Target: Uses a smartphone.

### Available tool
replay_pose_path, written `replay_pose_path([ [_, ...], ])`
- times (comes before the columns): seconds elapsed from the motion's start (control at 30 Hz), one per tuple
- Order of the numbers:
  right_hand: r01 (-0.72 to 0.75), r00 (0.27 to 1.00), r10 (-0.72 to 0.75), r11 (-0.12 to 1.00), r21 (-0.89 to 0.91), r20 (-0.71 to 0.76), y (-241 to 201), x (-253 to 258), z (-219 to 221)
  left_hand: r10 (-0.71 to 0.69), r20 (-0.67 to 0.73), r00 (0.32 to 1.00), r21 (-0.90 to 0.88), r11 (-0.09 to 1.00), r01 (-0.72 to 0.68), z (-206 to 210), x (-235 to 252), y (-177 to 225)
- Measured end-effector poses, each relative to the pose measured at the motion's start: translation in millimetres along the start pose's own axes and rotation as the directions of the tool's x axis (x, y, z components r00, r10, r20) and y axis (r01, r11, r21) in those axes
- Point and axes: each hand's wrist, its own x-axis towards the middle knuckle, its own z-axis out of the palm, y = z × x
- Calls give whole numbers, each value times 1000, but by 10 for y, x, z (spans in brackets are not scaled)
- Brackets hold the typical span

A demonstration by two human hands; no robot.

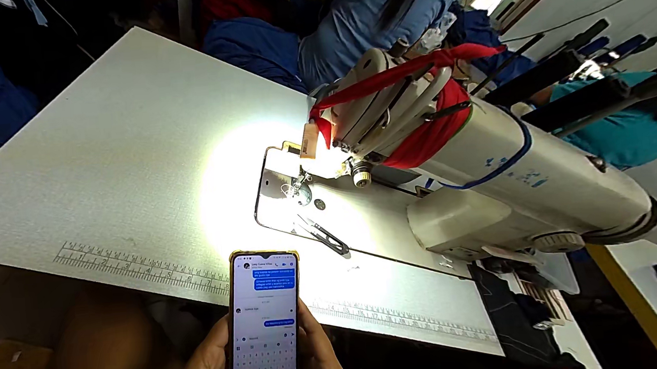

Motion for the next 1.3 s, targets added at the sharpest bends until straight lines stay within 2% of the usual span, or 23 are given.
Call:
replay_pose_path([
  [0.2, -19, 998, 16, 998, -62, -54, -15, 8, 57, 10, -9, 1000, 7, 1000, -10, 22, 2, 10],
  [0.43, 3, 999, -6, 996, -87, -40, -7, 0, 62, -22, -143, 989, 101, 994, 37, 101, -2, 18],
  [0.67, -32, 999, 32, 999, 21, -30, -56, -10, 16, 23, 58, 998, -43, 999, -21, -37, -14, -6],
  [0.77, -21, 999, 22, 1000, 20, -38, -58, -9, 13, 5, 36, 999, -53, 999, -3, -21, -18, 11],
  [0.83, -3, 997, 2, 1000, -16, -82, -54, -5, 59, -8, 25, 1000, -48, 999, 10, -1, -21, 22],
  [0.97, 1, 962, -36, 991, -130, -272, -41, 43, 249, 11, 61, 998, -40, 999, -9, -2, -10, -8],
  [1.03, -9, 954, -38, 988, -157, -298, -30, 51, 268, 14, 72, 997, -34, 999, -11, -7, -14, -6],
  [1.3, -38, 995, 37, 999, -13, -88, -57, 19, 54, 10, 78, 997, -60, 998, -5, -33, -9, 28],
])
